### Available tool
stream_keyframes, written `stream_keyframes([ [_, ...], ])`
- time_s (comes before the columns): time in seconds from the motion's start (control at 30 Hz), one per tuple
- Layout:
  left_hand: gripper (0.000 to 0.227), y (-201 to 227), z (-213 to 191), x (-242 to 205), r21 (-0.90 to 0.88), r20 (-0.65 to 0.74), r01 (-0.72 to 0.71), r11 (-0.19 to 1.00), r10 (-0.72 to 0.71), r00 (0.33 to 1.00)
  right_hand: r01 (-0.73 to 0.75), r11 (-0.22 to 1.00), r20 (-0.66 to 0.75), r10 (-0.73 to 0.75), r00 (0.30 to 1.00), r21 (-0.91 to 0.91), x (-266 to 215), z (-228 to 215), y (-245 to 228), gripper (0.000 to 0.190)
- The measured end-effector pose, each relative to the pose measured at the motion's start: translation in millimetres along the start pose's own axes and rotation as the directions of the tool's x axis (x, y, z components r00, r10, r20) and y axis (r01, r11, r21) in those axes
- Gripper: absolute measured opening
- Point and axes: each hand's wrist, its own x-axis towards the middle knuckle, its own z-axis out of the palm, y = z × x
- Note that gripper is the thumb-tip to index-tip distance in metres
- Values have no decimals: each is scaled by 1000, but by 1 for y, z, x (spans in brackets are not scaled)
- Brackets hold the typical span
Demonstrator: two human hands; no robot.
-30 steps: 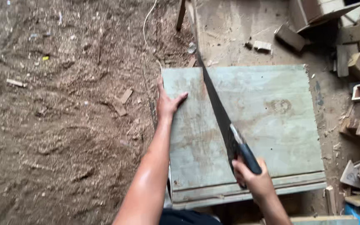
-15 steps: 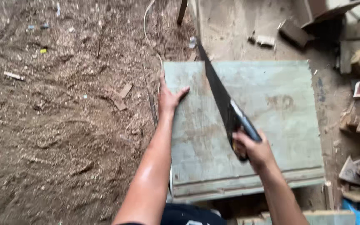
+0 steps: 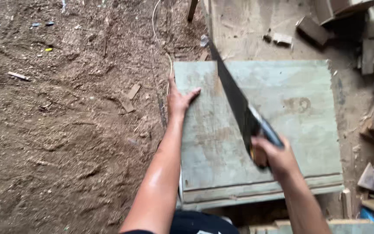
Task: The person positions a large plywood sheet on a workbench and uses a hand saw to cut along a marked line. The person maintains a steady sawing motion and keeps the sheet stable with the left hand while cutting.
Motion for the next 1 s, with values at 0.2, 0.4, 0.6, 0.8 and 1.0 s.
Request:
stream_keyframes([
  [0.2,110,20,-6,0,-31,42,109,994,-108,993,-39,995,133,27,991,88,131,55,-37,21],
  [0.4,116,8,4,4,-166,-75,-166,972,156,985,-136,984,21,134,991,112,-14,-6,6,10],
  [0.6,100,2,7,-12,-164,5,-37,986,38,999,27,988,123,-46,991,151,75,7,4,21],
  [0.8,109,-4,13,-9,-153,67,119,981,-109,992,22,992,165,-42,985,121,67,17,-8,18],
  [1.0,112,-16,8,8,-54,-47,-113,992,111,993,-17,998,15,16,1000,53,-34,0,17,21],
])
